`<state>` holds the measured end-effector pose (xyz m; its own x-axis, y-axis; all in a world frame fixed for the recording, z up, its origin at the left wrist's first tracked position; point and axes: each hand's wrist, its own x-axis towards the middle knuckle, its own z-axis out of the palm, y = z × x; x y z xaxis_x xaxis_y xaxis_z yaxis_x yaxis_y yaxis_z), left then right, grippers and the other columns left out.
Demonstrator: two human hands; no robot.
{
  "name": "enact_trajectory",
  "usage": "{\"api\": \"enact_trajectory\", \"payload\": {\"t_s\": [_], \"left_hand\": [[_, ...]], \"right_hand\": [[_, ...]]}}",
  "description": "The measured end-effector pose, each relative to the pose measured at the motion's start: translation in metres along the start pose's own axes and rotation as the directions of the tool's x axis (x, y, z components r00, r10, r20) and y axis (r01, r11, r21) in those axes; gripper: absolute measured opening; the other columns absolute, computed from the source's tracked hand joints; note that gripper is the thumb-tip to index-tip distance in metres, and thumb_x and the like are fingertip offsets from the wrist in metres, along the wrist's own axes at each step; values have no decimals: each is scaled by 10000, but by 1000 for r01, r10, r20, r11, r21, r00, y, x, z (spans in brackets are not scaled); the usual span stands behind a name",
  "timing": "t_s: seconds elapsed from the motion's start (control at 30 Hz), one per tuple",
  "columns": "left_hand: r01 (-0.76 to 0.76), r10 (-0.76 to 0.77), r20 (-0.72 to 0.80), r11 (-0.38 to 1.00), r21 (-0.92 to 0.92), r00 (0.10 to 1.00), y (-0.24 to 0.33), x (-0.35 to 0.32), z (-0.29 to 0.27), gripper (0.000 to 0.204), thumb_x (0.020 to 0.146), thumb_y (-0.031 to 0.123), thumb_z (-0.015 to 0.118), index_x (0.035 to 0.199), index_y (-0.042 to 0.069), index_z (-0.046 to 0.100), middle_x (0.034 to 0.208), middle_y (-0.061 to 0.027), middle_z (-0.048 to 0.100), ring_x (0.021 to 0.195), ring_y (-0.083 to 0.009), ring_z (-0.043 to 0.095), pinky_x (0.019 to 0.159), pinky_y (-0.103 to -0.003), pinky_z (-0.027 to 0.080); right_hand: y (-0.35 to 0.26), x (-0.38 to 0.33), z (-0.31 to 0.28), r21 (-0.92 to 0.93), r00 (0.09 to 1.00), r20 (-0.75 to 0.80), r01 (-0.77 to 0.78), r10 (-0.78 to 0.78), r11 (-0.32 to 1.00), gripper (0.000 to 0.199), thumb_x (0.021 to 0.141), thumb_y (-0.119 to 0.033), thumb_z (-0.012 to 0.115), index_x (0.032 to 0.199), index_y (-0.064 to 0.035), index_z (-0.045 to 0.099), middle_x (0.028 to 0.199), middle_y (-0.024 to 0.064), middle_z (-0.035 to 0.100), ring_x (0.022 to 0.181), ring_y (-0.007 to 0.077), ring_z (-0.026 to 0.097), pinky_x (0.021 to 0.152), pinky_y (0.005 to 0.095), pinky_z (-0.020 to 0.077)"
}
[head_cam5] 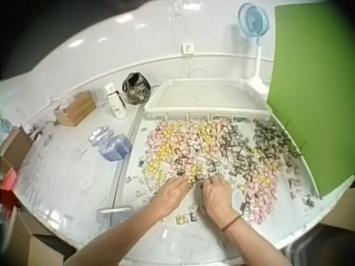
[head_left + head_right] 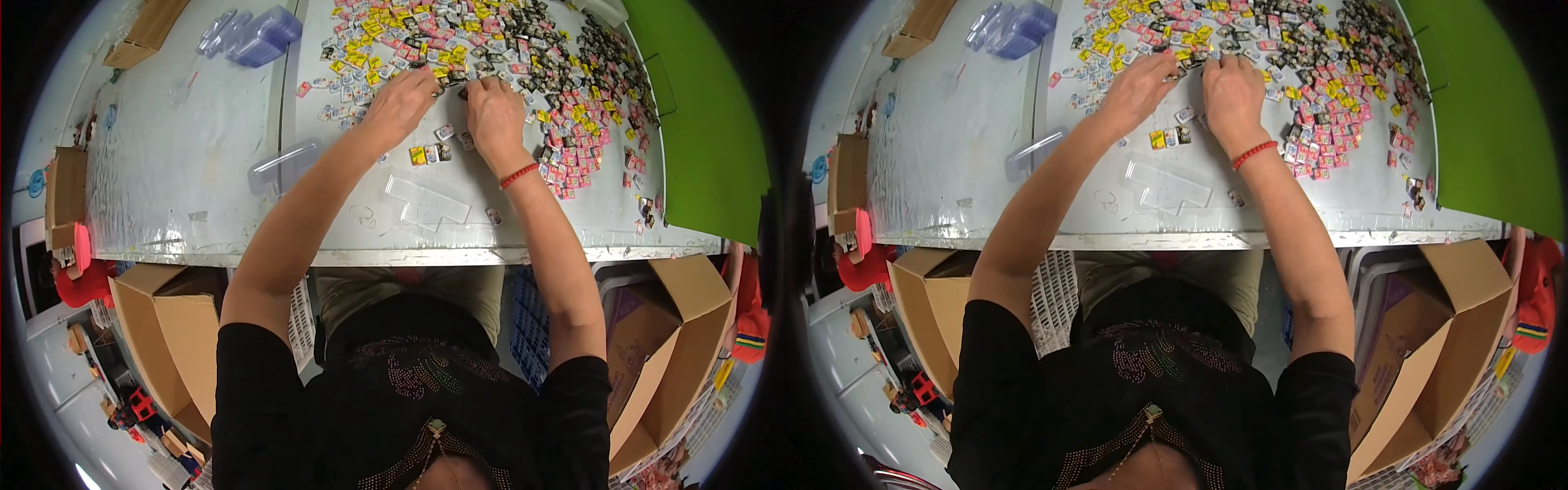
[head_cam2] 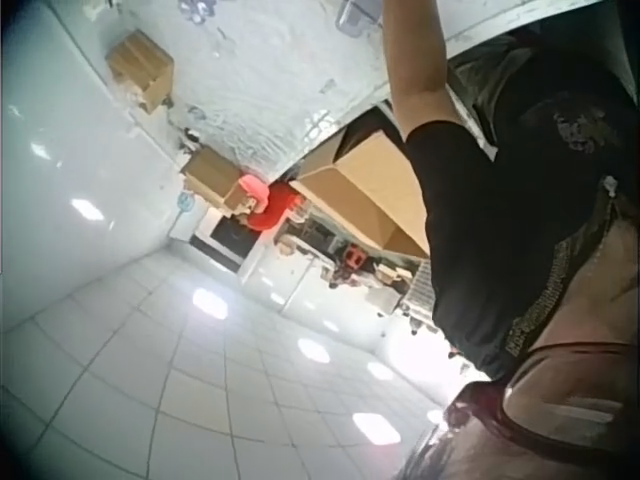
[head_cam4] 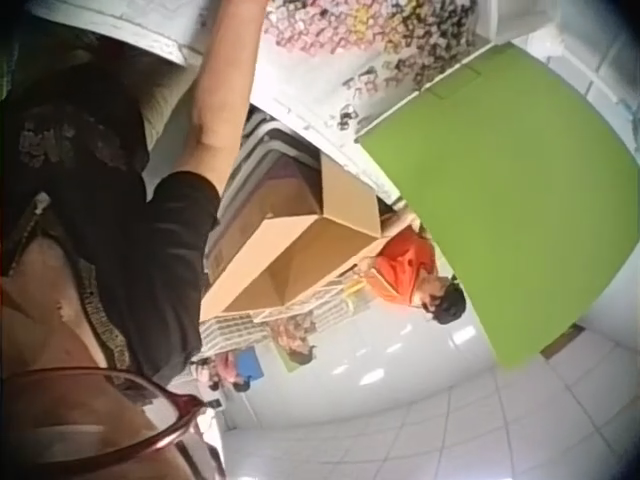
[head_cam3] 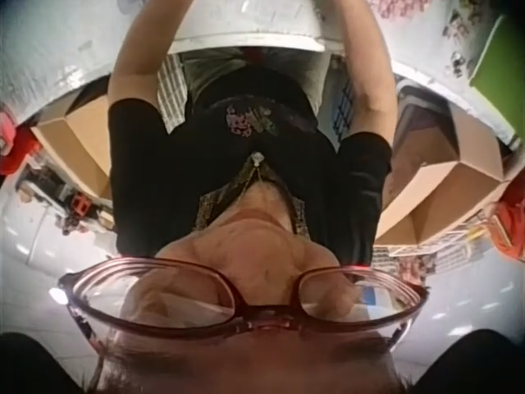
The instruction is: Sort small colorful toy pieces and place them into plastic trays before packing them into a shipping box.
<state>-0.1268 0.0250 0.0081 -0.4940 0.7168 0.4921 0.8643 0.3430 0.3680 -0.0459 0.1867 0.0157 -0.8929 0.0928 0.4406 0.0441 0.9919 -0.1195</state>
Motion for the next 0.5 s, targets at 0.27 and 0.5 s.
{"api": "enact_trajectory", "payload": {"t_s": [0.27,0.5], "left_hand": [[30,-28,88,999,-21,996,-3,3,6,174,797,38,669,952,19,594,926,-144,627,917,-345,599,797,-441,491],[190,-183,126,981,-41,975,25,-28,-39,268,814,96,676,1077,59,641,833,-112,595,778,-284,597,694,-382,487]], "right_hand": [[-2,-2,4,97,993,118,-40,29,994,85,819,-91,603,893,-49,602,922,144,661,911,327,631,791,431,494],[-1,-29,-50,227,999,9,42,-45,973,182,814,-108,644,991,-63,635,902,152,660,868,335,636,745,438,500]]}}
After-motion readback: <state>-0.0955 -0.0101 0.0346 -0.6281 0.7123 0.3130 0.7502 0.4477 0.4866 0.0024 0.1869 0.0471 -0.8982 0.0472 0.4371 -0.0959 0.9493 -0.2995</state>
